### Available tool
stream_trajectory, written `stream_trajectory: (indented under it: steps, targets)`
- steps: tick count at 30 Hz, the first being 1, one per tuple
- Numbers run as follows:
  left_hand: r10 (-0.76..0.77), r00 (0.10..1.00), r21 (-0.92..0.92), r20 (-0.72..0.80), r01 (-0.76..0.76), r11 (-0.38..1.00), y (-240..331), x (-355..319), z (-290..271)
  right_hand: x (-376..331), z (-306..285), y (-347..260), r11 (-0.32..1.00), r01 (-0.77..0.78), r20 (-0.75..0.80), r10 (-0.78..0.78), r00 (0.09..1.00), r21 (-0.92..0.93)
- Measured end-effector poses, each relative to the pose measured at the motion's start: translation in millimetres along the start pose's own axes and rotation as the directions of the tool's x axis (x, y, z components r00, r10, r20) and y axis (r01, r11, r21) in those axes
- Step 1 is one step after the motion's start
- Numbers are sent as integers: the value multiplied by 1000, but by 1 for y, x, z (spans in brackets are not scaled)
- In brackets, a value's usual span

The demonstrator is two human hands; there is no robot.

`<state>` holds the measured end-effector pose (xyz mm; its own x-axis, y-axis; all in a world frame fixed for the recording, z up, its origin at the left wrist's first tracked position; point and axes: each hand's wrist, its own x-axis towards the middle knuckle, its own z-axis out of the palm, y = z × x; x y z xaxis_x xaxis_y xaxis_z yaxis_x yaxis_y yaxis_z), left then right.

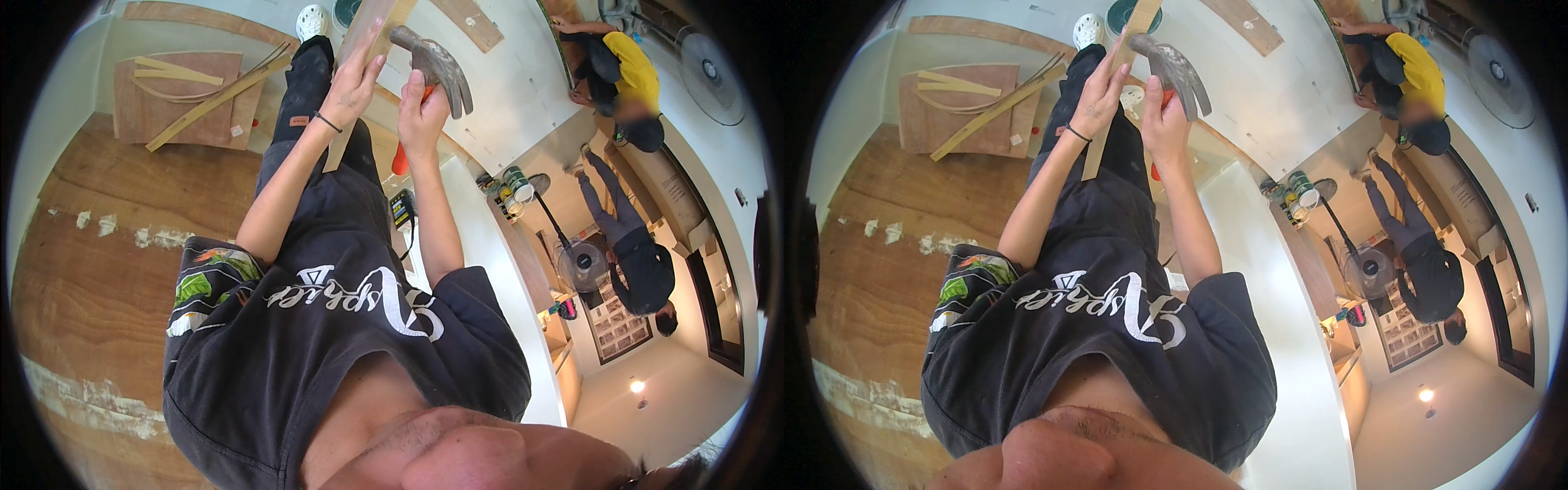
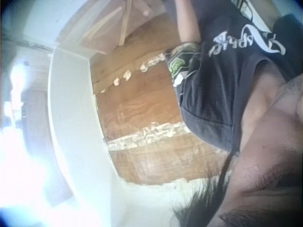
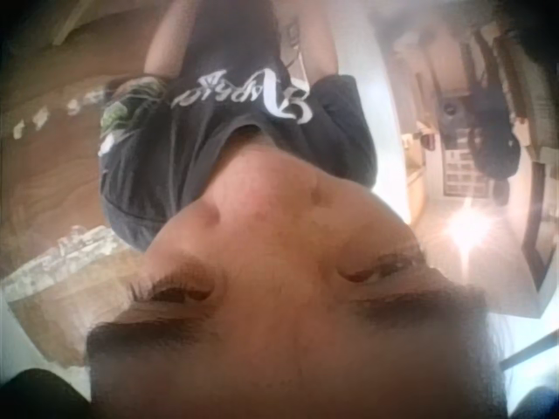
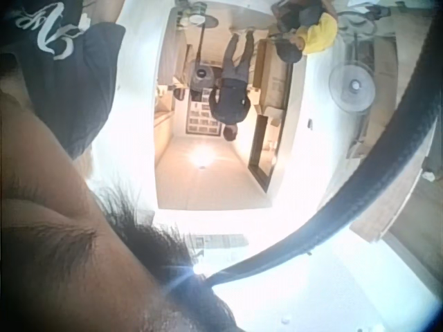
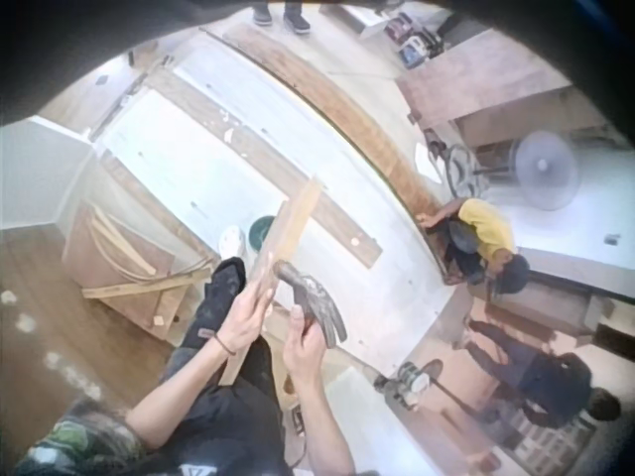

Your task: The person holds and aligns thin wooden strips, then uses a hammer to tap them into place on a larger wooden board. The person repeatedly picks up strips, positions them, and hammers them down.

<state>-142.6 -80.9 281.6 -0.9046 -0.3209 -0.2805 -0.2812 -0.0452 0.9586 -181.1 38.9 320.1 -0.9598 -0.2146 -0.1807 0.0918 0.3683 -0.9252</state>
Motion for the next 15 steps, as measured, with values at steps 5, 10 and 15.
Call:
stream_trajectory:
  steps: [5, 10, 15]
  targets:
    - [12, 1000, -2, -3, -12, 1000, 1, 0, -4, 9, -1, -7, 993, -15, -1, 15, 1000, -114]
    - [-85, 996, -34, 36, 86, 996, 2, -1, -10, 18, 1, -15, 982, -66, 39, 74, 997, -177]
    - [-1, 1000, -4, -5, 1, 1000, 0, -1, -10, 24, 6, -13, 993, -63, 23, 65, 998, -101]
